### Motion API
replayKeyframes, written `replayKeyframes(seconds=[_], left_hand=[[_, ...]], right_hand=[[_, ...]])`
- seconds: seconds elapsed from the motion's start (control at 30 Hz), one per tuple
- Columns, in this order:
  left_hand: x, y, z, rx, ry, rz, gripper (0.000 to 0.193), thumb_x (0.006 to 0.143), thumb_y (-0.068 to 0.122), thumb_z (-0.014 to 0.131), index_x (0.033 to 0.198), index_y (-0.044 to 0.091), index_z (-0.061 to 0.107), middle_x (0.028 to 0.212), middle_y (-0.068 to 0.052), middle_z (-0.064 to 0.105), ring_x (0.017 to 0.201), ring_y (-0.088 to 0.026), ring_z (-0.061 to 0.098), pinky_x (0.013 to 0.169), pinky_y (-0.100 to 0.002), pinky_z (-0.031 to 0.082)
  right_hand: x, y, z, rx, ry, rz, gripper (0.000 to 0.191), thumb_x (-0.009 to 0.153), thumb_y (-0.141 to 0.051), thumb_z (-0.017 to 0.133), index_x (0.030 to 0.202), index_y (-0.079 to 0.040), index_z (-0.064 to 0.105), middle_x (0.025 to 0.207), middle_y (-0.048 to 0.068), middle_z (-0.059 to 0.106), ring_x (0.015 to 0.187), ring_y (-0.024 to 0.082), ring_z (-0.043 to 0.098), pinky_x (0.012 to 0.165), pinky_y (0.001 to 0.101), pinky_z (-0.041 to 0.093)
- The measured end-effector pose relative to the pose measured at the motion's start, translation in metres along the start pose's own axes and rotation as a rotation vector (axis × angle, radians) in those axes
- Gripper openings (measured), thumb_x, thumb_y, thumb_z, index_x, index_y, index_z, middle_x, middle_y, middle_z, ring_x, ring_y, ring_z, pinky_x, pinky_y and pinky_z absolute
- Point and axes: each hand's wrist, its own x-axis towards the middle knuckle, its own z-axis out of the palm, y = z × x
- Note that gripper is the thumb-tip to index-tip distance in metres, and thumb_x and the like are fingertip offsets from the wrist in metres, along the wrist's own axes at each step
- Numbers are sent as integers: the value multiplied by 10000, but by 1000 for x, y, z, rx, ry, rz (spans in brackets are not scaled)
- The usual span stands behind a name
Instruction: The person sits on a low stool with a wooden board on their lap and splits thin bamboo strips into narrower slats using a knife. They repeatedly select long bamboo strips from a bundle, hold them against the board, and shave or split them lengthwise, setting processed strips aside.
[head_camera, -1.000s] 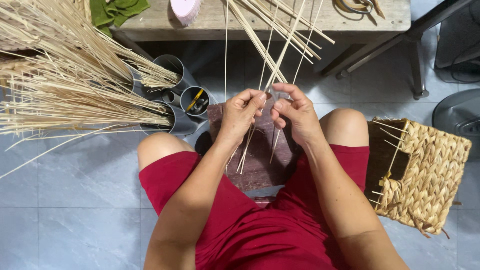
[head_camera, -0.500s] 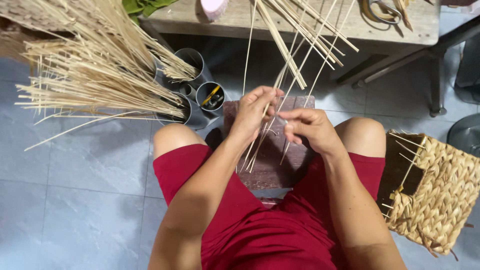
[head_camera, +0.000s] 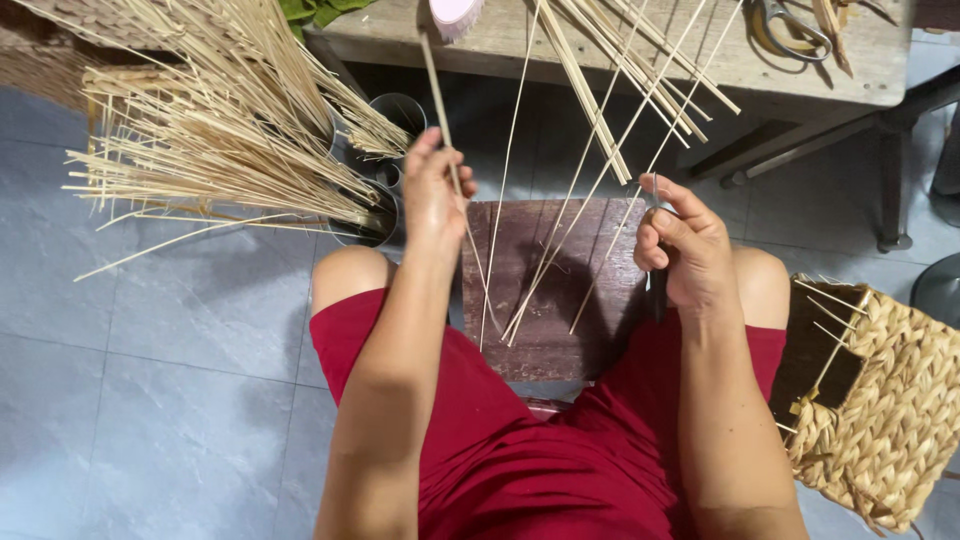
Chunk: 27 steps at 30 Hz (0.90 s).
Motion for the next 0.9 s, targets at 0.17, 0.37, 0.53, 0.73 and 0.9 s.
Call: replayKeyframes(seconds=[0.17, 0.37, 0.53, 0.73, 0.9], left_hand=[[38, 25, -33, -32, 28, 52, 245, 887, 36, 580, 1128, 71, 608, 754, -34, 587, 560, -144, 554, 471, -292, 472], [93, 40, -59, -84, 71, -1, 152, 918, 97, 727, 1039, 16, 685, 704, -34, 625, 615, -157, 611, 559, -305, 525], [128, 36, -54, 7, 173, 80, 170, 883, 125, 737, 1012, 18, 706, 692, -36, 625, 592, -175, 614, 549, -331, 525], [155, 21, -36, 60, 266, -31, 214, 935, 154, 631, 1089, 23, 701, 805, -41, 644, 672, -176, 637, 613, -340, 558], [175, 10, -31, -27, 266, 1, 294, 954, 72, 535, 1194, -18, 679, 919, -91, 652, 753, -197, 670, 699, -352, 595]], right_hand=[[3, -4, 3, 12, 63, 5, 420, 990, -110, 691, 1396, -29, 616, 749, 47, 623, 574, 104, 485, 556, 269, 403], [6, -4, -1, 53, 87, 33, 415, 1004, -104, 680, 1406, -39, 601, 757, 41, 622, 583, 100, 487, 565, 262, 391], [15, -5, -2, 66, 111, 61, 417, 998, -92, 670, 1407, -47, 604, 754, 45, 623, 578, 100, 486, 572, 264, 400], [32, -6, -2, 74, 125, 74, 408, 998, -84, 667, 1401, -55, 607, 755, 52, 622, 575, 102, 486, 566, 260, 397], [42, -6, -4, 91, 111, 90, 414, 994, -83, 667, 1403, -55, 610, 761, 57, 626, 573, 100, 485, 565, 254, 396]])
